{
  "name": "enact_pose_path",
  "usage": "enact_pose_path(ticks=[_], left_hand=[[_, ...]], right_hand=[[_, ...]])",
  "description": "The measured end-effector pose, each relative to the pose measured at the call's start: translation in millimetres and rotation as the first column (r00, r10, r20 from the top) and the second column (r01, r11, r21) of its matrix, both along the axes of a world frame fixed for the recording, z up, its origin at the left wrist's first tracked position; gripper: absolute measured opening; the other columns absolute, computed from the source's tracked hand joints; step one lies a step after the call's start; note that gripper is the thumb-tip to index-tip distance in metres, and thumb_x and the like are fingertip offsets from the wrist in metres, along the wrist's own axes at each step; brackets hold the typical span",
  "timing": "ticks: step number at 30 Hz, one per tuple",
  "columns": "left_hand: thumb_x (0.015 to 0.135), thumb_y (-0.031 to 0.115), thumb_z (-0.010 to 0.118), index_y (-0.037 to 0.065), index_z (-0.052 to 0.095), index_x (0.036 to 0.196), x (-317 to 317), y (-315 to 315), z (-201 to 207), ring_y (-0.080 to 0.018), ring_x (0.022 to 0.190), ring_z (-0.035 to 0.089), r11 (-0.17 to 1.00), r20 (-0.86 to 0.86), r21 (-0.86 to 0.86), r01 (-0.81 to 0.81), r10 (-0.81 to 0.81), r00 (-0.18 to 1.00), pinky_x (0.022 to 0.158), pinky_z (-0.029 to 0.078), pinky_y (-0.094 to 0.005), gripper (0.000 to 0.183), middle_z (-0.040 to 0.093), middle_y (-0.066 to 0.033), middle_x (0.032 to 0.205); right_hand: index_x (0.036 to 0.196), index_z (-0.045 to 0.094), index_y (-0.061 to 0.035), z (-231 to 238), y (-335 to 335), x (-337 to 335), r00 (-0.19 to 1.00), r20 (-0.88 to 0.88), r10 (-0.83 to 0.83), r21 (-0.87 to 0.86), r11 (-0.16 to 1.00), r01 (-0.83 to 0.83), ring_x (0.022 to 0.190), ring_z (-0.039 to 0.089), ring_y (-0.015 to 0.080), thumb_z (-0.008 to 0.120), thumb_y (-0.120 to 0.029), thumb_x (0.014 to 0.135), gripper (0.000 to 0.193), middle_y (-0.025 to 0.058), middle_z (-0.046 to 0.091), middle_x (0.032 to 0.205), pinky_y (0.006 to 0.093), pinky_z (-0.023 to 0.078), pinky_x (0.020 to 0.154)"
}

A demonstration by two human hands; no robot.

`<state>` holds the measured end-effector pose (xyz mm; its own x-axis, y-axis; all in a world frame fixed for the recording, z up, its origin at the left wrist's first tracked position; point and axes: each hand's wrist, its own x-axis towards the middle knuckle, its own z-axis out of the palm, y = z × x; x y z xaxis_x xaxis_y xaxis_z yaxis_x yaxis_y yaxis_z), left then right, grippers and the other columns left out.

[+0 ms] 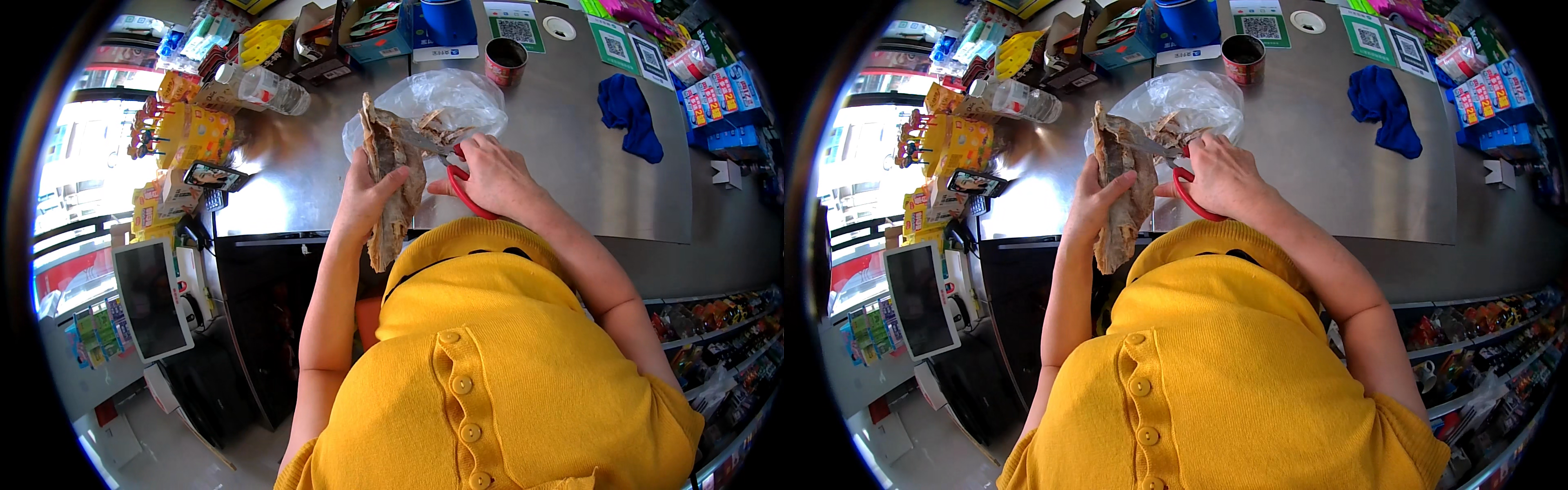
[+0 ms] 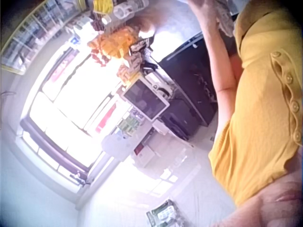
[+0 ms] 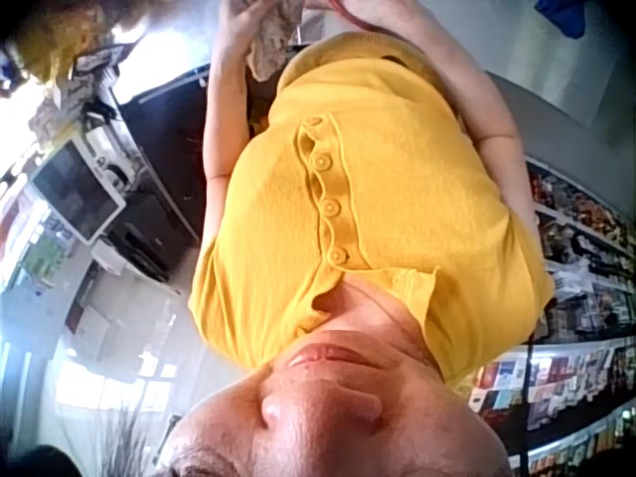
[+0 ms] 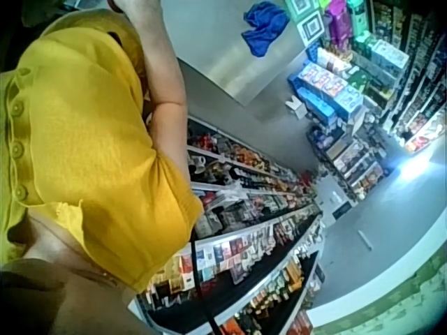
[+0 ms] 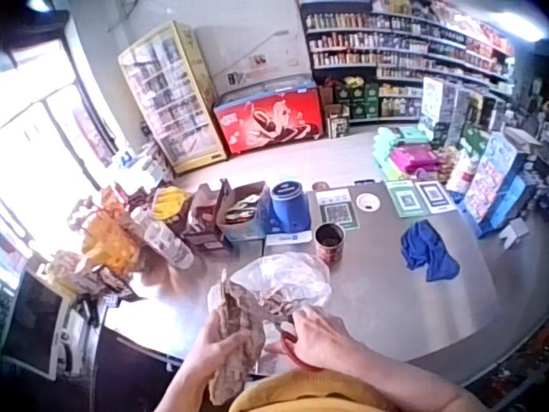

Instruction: The person uses red-handled scissors to cut a large piece of dried fish into smaller strips. They hold the fish with their left hand and cut with their right hand, placing the cut pieces into a clear plastic bag on the counter. The person occasionally adjusts the fish to access different sections for cutting.

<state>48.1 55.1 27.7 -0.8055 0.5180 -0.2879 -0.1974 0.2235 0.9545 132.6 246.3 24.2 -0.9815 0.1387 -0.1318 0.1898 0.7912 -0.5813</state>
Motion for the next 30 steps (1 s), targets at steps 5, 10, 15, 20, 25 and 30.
enact_pose_path(ticks=[5,10,15,20,25,30], left_hand=[[0.083,0.011,0.068,-0.002,0.038,0.124,7,5,3,-0.0163,0.097,0.056,0.995,-0.054,0.033,0.097,-0.095,0.994,0.082,0.048,-0.0292,0.053,0.057,-0.0120,0.110],[0.083,0.011,0.068,-0.002,0.037,0.126,5,5,2,-0.0155,0.101,0.054,0.992,-0.047,0.043,0.116,-0.114,0.992,0.086,0.046,-0.0292,0.055,0.055,-0.0110,0.113],[0.083,0.013,0.068,-0.002,0.036,0.128,5,5,-5,-0.0158,0.105,0.051,0.991,-0.025,0.064,0.115,-0.114,0.993,0.091,0.043,-0.0303,0.057,0.054,-0.0112,0.115],[0.082,0.013,0.070,-0.001,0.038,0.132,4,2,-12,-0.0169,0.107,0.052,0.992,-0.053,0.024,0.122,-0.121,0.991,0.093,0.043,-0.0308,0.061,0.054,-0.0107,0.119],[0.082,0.018,0.071,-0.001,0.035,0.135,1,-4,-4,-0.0169,0.111,0.049,0.984,-0.037,0.013,0.176,-0.176,0.984,0.095,0.042,-0.0309,0.067,0.051,-0.0107,0.124],[0.084,0.017,0.068,-0.001,0.033,0.133,3,-5,-4,-0.0163,0.111,0.046,0.976,-0.097,0.089,0.201,-0.192,0.977,0.097,0.038,-0.0306,0.063,0.050,-0.0095,0.121]], right_hand=[[0.100,0.059,0.0087,-14,-2,-6,0.995,-0.093,-0.027,0.096,0.995,0.036,0.097,0.061,0.0317,0.064,-0.057,0.078,0.070,0.0208,0.059,0.101,0.0416,0.052,0.078],[0.099,0.059,0.0093,-11,-5,-5,0.990,-0.140,-0.012,0.126,0.992,0.030,0.095,0.061,0.0309,0.062,-0.053,0.082,0.065,0.0212,0.059,0.101,0.0415,0.053,0.075],[0.096,0.060,0.0093,-7,-8,-1,0.991,-0.133,-0.018,0.129,0.991,0.035,0.094,0.061,0.0309,0.062,-0.046,0.084,0.057,0.0211,0.059,0.100,0.0410,0.053,0.075],[0.095,0.060,0.0094,-12,-10,-2,0.982,-0.190,0.011,0.226,0.974,0.033,0.094,0.062,0.0320,0.063,-0.028,0.082,0.040,0.0208,0.061,0.099,0.0414,0.053,0.076],[0.081,0.065,0.0050,-10,-3,-9,0.986,-0.160,0.041,0.146,0.989,-0.017,0.082,0.065,0.0310,0.063,-0.021,0.078,0.026,0.0209,0.065,0.086,0.0385,0.054,0.073],[0.075,0.067,0.0011,-24,13,-17,0.984,-0.157,0.086,-0.203,0.972,-0.118,0.066,0.065,0.0297,0.065,-0.024,0.074,0.025,0.0192,0.064,0.069,0.0353,0.053,0.066]])
